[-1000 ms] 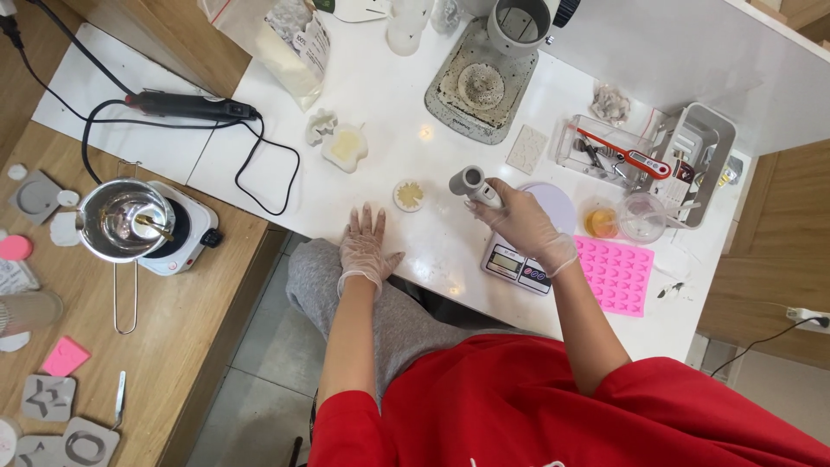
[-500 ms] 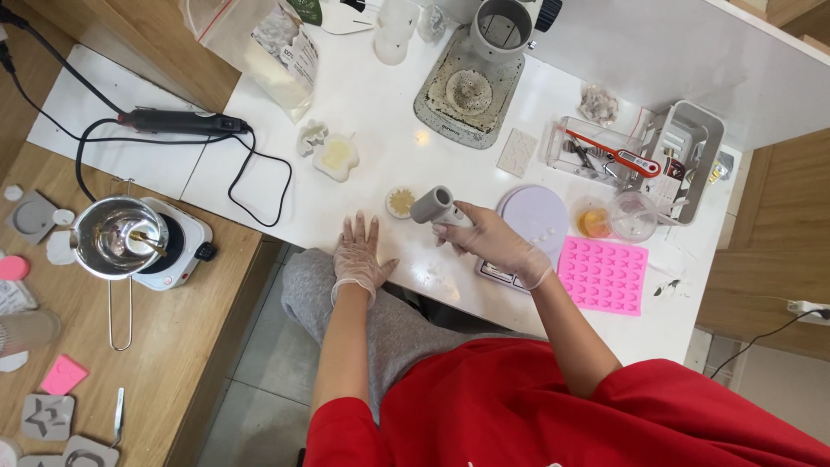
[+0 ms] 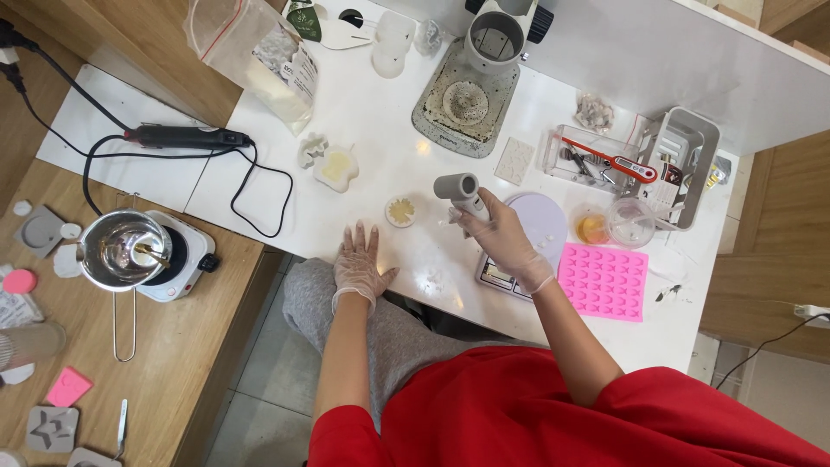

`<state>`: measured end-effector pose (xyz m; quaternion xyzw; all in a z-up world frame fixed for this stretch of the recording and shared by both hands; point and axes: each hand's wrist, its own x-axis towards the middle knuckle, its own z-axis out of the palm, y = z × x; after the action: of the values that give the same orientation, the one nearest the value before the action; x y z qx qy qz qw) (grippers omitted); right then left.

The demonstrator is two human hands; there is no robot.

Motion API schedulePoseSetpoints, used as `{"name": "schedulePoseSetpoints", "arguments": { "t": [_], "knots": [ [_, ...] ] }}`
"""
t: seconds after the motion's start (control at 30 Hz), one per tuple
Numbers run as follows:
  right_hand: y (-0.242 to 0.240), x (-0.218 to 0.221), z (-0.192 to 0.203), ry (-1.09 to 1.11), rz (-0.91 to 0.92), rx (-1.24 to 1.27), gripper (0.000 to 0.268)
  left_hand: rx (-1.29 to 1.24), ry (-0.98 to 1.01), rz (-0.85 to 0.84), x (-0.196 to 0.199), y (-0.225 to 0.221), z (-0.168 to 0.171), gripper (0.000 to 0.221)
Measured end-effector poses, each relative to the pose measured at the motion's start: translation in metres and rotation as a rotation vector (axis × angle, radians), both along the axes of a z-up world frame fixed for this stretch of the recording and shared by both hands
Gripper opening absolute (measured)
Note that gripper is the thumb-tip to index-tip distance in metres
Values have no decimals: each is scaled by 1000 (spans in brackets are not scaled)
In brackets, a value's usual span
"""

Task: Using a heat gun to heat and smooth the surface of wax inside silicone molds.

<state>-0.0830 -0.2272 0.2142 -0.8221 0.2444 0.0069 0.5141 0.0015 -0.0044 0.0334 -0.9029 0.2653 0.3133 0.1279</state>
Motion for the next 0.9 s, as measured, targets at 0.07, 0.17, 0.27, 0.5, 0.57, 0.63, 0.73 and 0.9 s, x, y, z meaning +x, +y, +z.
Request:
{"name": "schedulePoseSetpoints", "arguments": {
  "t": [0.07, 0.17, 0.27, 0.5, 0.57, 0.63, 0.73, 0.9],
  "knots": [
    [12, -2, 22, -105, -67, 329, 19, 4, -6, -8, 1, -1, -5, 103],
    [12, -7, 39, -52, -29, 431, 14, 1, -5, 6, 0, 0, -3, 109],
    [0, -9, 39, 84, 65, 393, 12, -13, 2, 13, 1, -1, -3, 121],
    [-24, -8, 13, 273, 183, -106, 47, -18, -12, 6, -1, -3, 8, 137],
    [-24, -7, 7, 250, 153, -252, 57, -13, -16, 17, -1, -4, 6, 140],
    [-24, -4, -9, 172, 100, -189, 50, -11, -15, 18, -1, -3, 4, 140],
    [-10, -4, -1, 35, 5, 40, 33, -4, -17, 18, -1, -5, 1, 141],
    [3, -10, 22, 13, 21, 318, 18, -20, -12, 41, -1, -5, 0, 142]
  ]
}}
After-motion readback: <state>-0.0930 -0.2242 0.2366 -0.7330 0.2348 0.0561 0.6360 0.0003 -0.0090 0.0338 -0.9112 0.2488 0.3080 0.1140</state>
